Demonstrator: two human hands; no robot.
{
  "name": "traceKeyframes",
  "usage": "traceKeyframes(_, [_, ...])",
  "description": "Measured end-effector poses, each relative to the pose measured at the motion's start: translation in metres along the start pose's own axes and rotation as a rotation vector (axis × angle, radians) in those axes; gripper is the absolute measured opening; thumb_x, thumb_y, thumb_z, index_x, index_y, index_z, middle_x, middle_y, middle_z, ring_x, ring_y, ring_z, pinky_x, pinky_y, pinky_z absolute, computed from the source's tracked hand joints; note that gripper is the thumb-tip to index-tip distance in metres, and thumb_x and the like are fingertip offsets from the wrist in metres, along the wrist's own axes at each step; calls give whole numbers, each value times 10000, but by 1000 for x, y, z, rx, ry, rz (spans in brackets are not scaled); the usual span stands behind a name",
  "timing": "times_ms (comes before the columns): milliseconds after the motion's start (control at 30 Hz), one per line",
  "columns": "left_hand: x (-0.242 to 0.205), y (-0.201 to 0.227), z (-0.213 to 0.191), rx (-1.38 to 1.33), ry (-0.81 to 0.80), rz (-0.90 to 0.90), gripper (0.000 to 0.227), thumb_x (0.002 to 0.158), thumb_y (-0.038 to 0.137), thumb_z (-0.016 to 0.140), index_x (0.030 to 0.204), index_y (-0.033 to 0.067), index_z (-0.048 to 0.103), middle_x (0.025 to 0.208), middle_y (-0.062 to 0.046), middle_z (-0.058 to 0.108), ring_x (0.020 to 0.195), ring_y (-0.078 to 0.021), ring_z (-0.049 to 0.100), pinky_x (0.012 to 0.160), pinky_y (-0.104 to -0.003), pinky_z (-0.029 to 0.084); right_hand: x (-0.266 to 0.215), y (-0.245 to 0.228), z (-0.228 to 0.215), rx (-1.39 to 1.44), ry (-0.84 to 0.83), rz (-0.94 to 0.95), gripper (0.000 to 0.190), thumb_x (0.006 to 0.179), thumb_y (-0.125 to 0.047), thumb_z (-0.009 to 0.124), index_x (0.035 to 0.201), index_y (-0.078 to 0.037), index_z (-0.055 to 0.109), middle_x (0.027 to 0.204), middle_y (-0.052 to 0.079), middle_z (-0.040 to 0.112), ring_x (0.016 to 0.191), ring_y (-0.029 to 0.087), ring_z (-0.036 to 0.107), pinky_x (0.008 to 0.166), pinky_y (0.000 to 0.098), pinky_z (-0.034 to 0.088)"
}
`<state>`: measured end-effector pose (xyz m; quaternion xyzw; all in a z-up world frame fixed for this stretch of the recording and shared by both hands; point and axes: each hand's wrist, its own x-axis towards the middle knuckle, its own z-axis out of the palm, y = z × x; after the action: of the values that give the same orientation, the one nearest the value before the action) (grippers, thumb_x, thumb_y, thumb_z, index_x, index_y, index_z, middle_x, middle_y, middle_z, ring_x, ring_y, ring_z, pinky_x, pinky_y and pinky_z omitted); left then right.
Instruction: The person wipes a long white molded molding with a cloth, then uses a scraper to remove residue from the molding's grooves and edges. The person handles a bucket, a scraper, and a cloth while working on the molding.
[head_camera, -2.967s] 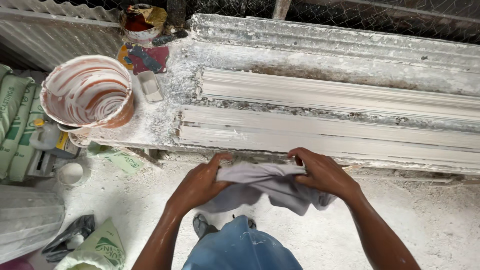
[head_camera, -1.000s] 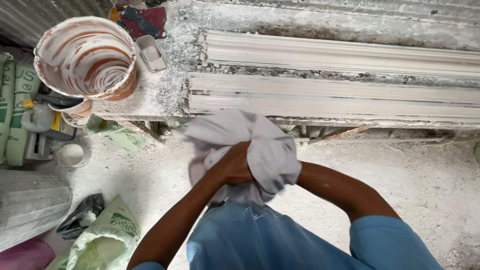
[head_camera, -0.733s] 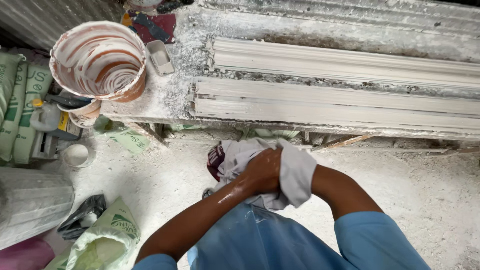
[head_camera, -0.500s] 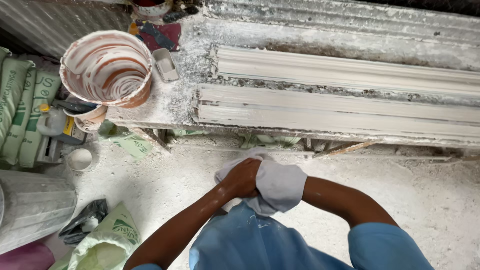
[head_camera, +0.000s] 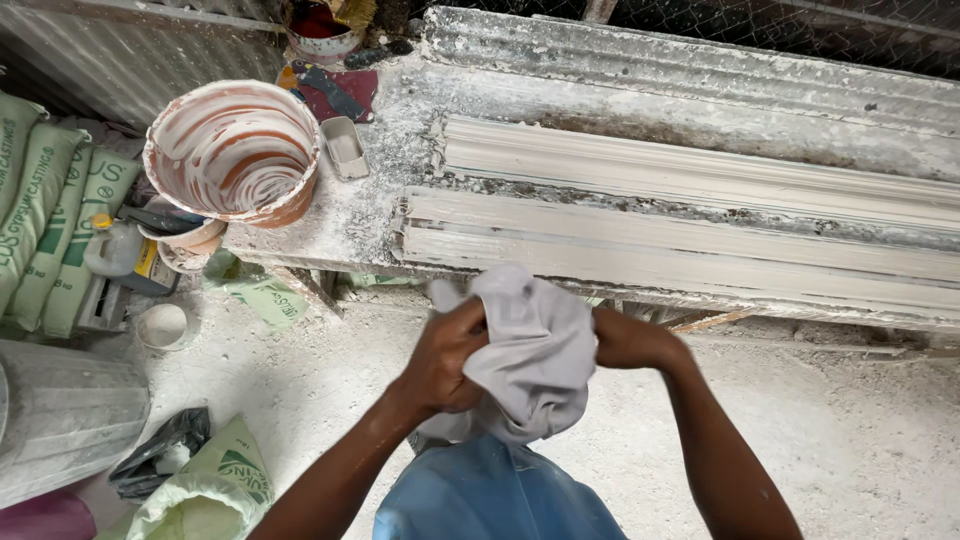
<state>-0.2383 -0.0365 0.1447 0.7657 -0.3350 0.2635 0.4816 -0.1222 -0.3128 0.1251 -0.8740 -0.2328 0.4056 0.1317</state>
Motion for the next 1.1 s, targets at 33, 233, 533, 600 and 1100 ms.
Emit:
traceKeyframes(33, [12,5,-8,9,49,88,515,931,479,644,1238,72,715,1216,-188,659,1072,-346,720,898,-438,628,-13,-1,-13,-1,75,33,707,848,-456,756,1441,-124,563,1413,118,661,1284,261,655,1081,412,515])
traceKeyframes(233, [84,27,-44,68,167,333,309,1070,327,672,1267,89,698,1339,-178,616,1153,-304,688,948,-385,589,-31,-40,-34,308,414,-410,509,909,-378,724,1309,-68,665,1301,122,655,1170,258,664,931,406,602])
traceKeyframes(533, [157,-42,63,-772,417,-408,476,1103,385,502,1431,54,407,1392,-165,443,1209,-277,488,987,-371,467,43,-121,17,1095,686,-794,532,931,-383,676,1351,-72,581,1355,109,578,1223,251,593,975,406,546])
traceKeyframes(600, [140,-50,68,-877,397,-525,534,1095,413,470,1458,41,346,1438,-176,381,1262,-290,421,1026,-382,416,45,-127,21,1170,741,-803,537,935,-384,665,1360,-72,563,1367,106,561,1235,250,577,985,406,533])
traceKeyframes(1100, [57,-21,83,-426,-192,-492,969,1045,622,266,1629,-80,-58,1737,-275,-54,1624,-391,-54,1296,-457,52,20,-109,-28,1454,989,-1007,579,972,-392,584,1431,-78,424,1457,84,434,1324,238,458,1059,407,440])
